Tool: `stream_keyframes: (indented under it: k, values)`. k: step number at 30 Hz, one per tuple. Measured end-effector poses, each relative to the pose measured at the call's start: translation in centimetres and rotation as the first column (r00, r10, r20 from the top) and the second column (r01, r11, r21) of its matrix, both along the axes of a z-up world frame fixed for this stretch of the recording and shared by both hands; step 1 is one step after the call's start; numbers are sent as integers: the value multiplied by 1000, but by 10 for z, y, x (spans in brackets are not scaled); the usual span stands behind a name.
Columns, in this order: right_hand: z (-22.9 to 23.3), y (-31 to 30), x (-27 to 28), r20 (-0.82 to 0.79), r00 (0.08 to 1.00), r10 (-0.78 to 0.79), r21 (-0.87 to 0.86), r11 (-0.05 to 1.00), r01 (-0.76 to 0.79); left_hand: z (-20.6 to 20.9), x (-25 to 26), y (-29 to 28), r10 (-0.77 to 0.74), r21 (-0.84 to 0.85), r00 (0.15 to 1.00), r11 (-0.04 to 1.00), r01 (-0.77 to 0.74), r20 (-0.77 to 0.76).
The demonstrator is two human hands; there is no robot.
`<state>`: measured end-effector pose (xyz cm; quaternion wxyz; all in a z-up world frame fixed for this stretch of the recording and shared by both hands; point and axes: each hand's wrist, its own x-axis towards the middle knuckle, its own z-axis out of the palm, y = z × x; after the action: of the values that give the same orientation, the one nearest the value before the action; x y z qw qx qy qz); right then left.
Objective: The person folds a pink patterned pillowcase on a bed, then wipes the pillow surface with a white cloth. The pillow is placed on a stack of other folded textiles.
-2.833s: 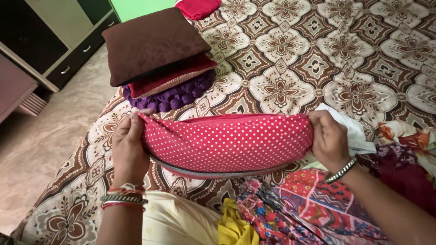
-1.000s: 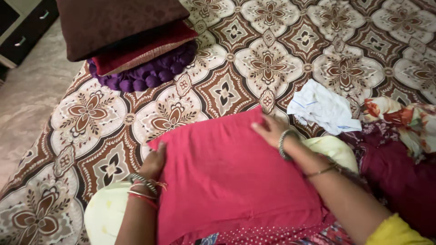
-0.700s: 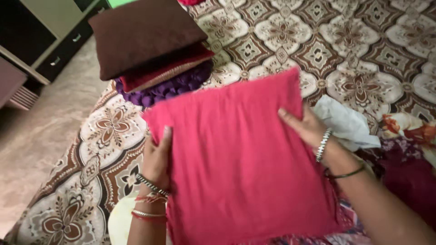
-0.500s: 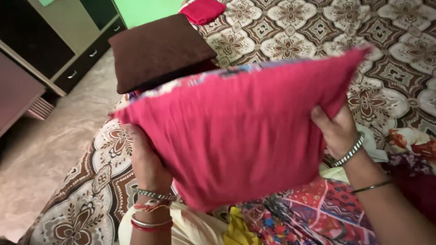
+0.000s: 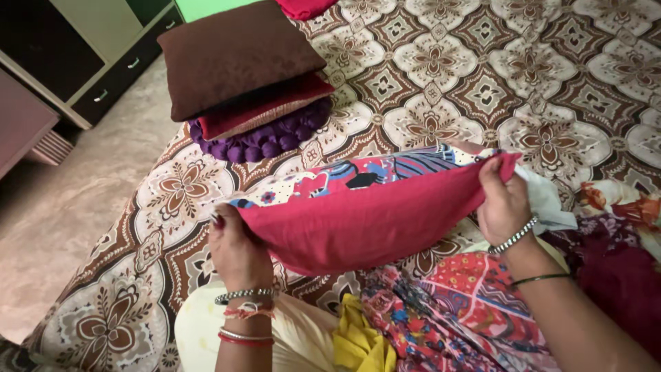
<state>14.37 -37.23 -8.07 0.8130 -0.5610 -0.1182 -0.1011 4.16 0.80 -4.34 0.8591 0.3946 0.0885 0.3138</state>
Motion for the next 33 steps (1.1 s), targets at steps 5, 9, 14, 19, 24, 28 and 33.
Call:
stream_keyframes:
  k: [5,9,14,19,24,28,33]
  values:
    - [54,32,-20,21,979,-204,179,964,197,39,2,-19,217,-28,976,976,-217,-25]
    - [96,36,-3,42,962,-271,214,943,256,83,10,-25,251,124,967,962,-245,-35]
    - [124,15,21,439,892,-105,134,990,50,114,20,-14,192,222,962,947,-234,195]
    - [122,-25,21,311,866,392,-81,919,-387,94,12,13,-32,487,986,872,-54,166]
    - [46,6,16,-88,992,94,-635,762,-129,9,14,-3,348,965,933,-196,173,-96]
    - [-40,82,-30,173,928,329,-868,496,-14,-73,0,-87,345,805,850,-313,505,-399]
    - [-102,117,-45,156,899,410,-972,-96,213,-109,15,-101,410,782,855,-396,482,-319]
